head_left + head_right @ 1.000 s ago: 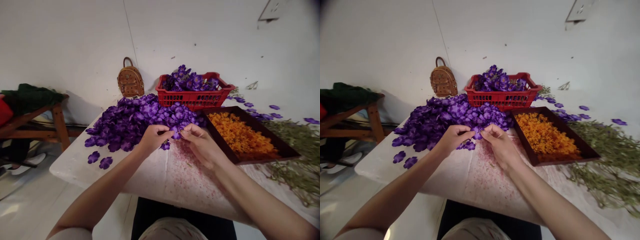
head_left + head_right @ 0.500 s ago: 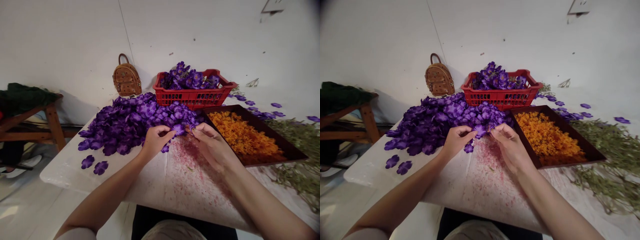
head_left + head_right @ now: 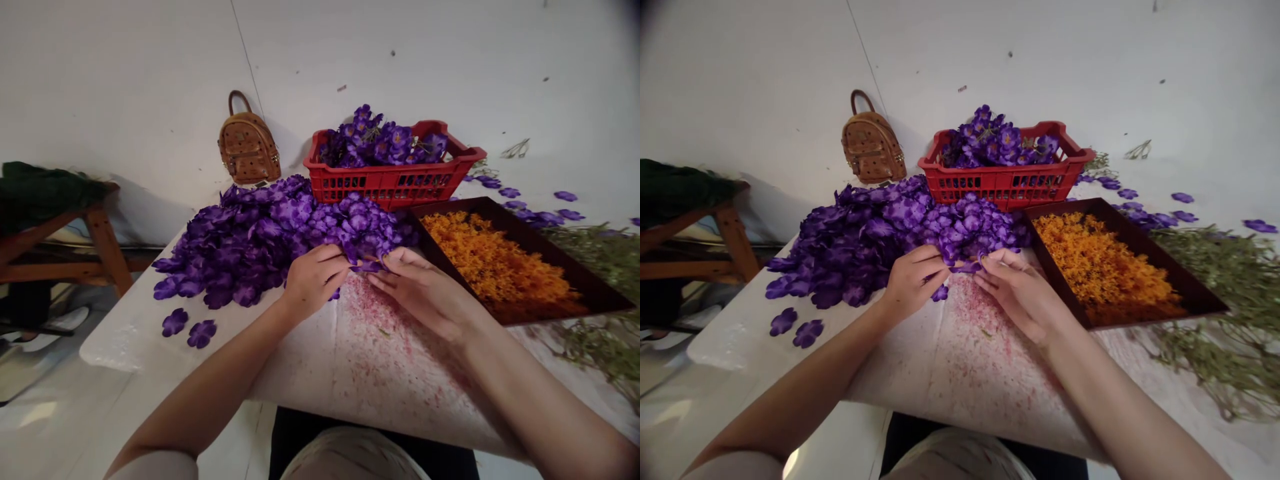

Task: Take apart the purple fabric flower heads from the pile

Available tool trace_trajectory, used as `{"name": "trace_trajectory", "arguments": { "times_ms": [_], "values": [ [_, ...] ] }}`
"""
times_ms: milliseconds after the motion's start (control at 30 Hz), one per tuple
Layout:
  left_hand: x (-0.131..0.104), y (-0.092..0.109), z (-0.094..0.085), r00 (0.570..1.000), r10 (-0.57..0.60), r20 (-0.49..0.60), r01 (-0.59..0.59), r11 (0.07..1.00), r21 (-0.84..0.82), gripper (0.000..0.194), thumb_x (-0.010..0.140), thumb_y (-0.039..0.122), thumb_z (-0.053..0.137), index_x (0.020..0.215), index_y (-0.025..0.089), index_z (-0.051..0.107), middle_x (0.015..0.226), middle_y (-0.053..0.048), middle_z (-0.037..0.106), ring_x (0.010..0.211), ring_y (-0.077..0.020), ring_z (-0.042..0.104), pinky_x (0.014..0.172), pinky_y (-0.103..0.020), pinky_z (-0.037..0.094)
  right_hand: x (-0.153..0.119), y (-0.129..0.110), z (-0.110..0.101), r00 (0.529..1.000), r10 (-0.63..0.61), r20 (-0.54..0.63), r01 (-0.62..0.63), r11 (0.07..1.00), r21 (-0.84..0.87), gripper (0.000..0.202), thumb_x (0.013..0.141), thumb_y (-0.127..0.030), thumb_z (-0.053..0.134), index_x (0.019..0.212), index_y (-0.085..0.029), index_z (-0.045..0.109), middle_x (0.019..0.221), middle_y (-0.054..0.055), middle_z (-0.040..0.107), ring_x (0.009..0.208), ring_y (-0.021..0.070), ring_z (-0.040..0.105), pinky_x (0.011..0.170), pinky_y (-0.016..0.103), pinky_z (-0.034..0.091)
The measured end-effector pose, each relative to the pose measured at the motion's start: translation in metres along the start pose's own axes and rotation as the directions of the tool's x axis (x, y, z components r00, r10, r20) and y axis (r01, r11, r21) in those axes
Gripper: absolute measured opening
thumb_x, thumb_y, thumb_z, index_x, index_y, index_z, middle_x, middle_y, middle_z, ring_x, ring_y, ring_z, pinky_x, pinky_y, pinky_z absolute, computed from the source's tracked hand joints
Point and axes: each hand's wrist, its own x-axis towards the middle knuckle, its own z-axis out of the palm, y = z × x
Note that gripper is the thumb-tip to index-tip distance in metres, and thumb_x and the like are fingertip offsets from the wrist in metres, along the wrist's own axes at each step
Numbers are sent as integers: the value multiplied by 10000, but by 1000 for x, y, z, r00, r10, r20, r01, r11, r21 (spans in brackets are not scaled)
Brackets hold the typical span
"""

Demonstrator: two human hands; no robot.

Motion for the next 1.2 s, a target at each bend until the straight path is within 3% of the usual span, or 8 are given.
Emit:
{"name": "trace_trajectory", "arguments": {
  "times_ms": [100, 200, 233, 333, 433, 600, 867, 1200],
  "values": [
    [0, 4, -1, 998, 45, 54, -47, 998, 48, 280, 1078, 234, 554, 1023, 212, 828, 994, -61, 792, 898, -175, 717, 811, -284, 565, -1, 5, 2, 997, 63, 42, -61, 997, -53, 374, 672, -371, 1009, 730, -244, 662, 911, 2, 684, 960, 205, 654, 976, 387, 527],
    [3, 14, 3, 985, -174, 0, 173, 976, -134, 239, 1044, 250, 604, 1039, 208, 839, 982, -65, 801, 861, -168, 714, 777, -271, 554, -1, 8, 3, 997, -79, 17, 81, 979, -188, 351, 713, -398, 962, 734, -238, 651, 834, -17, 634, 825, 167, 596, 807, 329, 498],
    [4, 18, 4, 950, -312, -11, 302, 926, -226, 235, 1035, 265, 614, 1050, 203, 841, 957, -63, 801, 819, -159, 706, 740, -260, 544, 0, 9, 2, 987, -163, 7, 159, 952, -260, 324, 745, -397, 931, 737, -237, 649, 793, -25, 606, 770, 154, 556, 753, 315, 465],
    [10, 26, 10, 760, -644, 82, 605, 656, -452, 314, 1032, 381, 608, 973, 178, 840, 836, -59, 783, 685, -140, 654, 630, -246, 490, 3, 11, 0, 927, -374, 42, 348, 810, -471, 236, 850, -363, 810, 748, -232, 643, 729, -31, 571, 689, 144, 481, 681, 315, 383],
    [13, 30, 16, 678, -710, 192, 676, 499, -542, 291, 930, 433, 744, 841, 163, 808, 777, -48, 758, 661, -132, 622, 616, -246, 462, 5, 12, -1, 881, -460, 107, 433, 695, -574, 191, 894, -332, 728, 765, -231, 632, 726, -25, 586, 683, 153, 498, 677, 326, 372],
    [12, 28, 21, 658, -722, 214, 679, 446, -583, 113, 821, 270, 819, 808, 162, 789, 736, -23, 735, 620, -108, 579, 596, -237, 434, 6, 14, 0, 845, -521, 122, 471, 616, -631, 165, 898, -317, 679, 771, -234, 615, 735, -14, 602, 685, 165, 531, 668, 331, 372],
    [13, 29, 19, 652, -713, 258, 680, 400, -614, 118, 808, 280, 801, 782, 168, 777, 723, -22, 715, 636, -112, 572, 619, -249, 438, 7, 17, 1, 823, -556, 120, 465, 538, -703, 181, 904, -330, 650, 765, -233, 587, 741, -14, 576, 701, 170, 528, 686, 337, 381],
    [13, 31, 16, 668, -677, 309, 655, 338, -676, 185, 800, 357, 808, 796, 179, 756, 687, 9, 654, 611, -93, 513, 587, -245, 399, 5, 18, 2, 851, -509, 131, 458, 596, -659, 192, 916, -346, 680, 782, -233, 601, 735, -20, 567, 696, 165, 507, 670, 333, 365]
  ]
}}
